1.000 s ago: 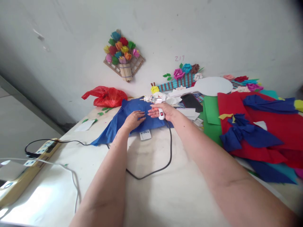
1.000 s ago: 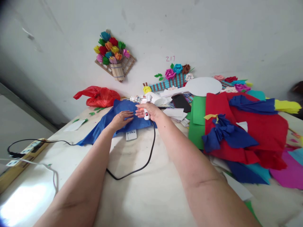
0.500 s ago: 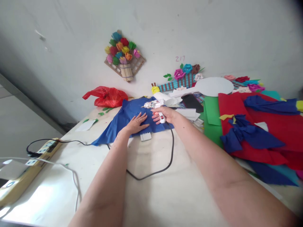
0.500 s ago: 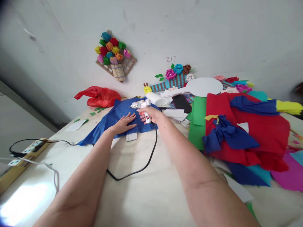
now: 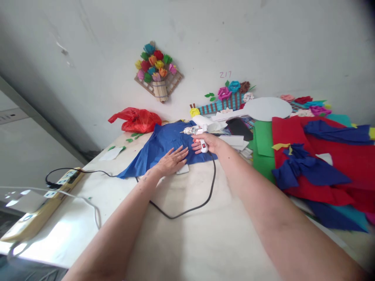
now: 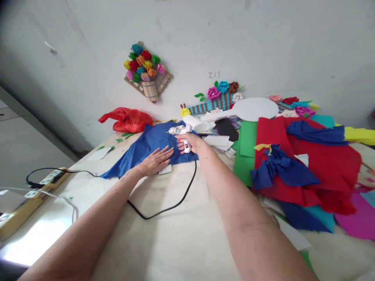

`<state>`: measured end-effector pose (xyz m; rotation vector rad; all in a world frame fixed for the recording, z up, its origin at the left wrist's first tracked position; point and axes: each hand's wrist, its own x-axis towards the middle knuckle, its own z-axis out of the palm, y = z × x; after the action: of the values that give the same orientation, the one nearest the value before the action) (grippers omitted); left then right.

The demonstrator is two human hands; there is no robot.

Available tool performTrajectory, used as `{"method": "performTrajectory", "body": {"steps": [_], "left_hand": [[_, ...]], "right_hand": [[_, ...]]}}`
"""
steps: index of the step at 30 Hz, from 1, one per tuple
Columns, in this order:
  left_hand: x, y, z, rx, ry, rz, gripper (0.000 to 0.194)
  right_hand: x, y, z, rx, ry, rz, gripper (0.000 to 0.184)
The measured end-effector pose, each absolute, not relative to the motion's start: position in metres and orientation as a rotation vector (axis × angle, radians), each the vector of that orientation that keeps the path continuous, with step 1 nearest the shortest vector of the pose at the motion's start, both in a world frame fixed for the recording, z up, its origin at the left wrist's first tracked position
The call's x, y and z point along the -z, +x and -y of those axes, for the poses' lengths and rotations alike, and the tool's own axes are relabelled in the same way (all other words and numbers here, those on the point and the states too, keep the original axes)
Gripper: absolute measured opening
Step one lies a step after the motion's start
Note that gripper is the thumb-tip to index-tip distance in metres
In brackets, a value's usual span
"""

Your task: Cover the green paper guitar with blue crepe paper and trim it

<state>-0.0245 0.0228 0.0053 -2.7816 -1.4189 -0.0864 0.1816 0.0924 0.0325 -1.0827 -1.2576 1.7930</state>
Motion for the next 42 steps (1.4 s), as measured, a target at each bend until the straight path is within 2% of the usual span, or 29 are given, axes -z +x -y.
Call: {"method": "performTrajectory", "body": {"steps": [6, 9, 11, 12, 18, 21, 26, 30, 36, 42], "left_hand": [[-0.028, -0.029, -0.004, 0.422, -3.167, 1.515, 0.051], [-0.032, -0.033, -0.005, 0.852, -3.021, 1.776, 0.06], [-0.028, -0.032, -0.011, 0.985, -2.839, 1.725, 0.06], [-0.025, -0.03, -0.015, 0.973, -2.795, 1.657, 0.059], [-0.006, -0.012, -0.027, 0.347, -2.639, 1.708, 0.052], [-0.004, -0.01, -0.02, 0.224, -2.634, 1.7, 0.055], [-0.006, -0.017, -0.005, 0.183, -2.747, 1.63, 0.06], [-0.017, -0.025, 0.004, 0.191, -2.898, 1.53, 0.051], [-0.028, -0.024, -0.01, 0.496, -2.661, 1.645, 0.045], [-0.005, -0.007, -0.036, 0.293, -2.545, 1.848, 0.055]], "right_hand": [[-0.036, 0.18, -0.091, -1.758, -1.168, 1.28, 0.018], [-0.04, 0.179, -0.086, -1.722, -1.179, 1.276, 0.019], [-0.04, 0.177, -0.081, -1.71, -1.169, 1.224, 0.018], [-0.039, 0.175, -0.078, -1.707, -1.16, 1.192, 0.017], [-0.025, 0.162, -0.064, -1.688, -1.119, 1.096, 0.016], [-0.02, 0.158, -0.06, -1.664, -1.147, 1.049, 0.016], [-0.016, 0.159, -0.055, -1.676, -1.095, 0.929, 0.006], [-0.013, 0.159, -0.051, -1.668, -1.062, 0.894, 0.002], [-0.008, 0.16, -0.052, -1.659, -1.027, 0.871, 0.005], [-0.004, 0.163, -0.056, -1.663, -0.996, 0.858, 0.003]]}}
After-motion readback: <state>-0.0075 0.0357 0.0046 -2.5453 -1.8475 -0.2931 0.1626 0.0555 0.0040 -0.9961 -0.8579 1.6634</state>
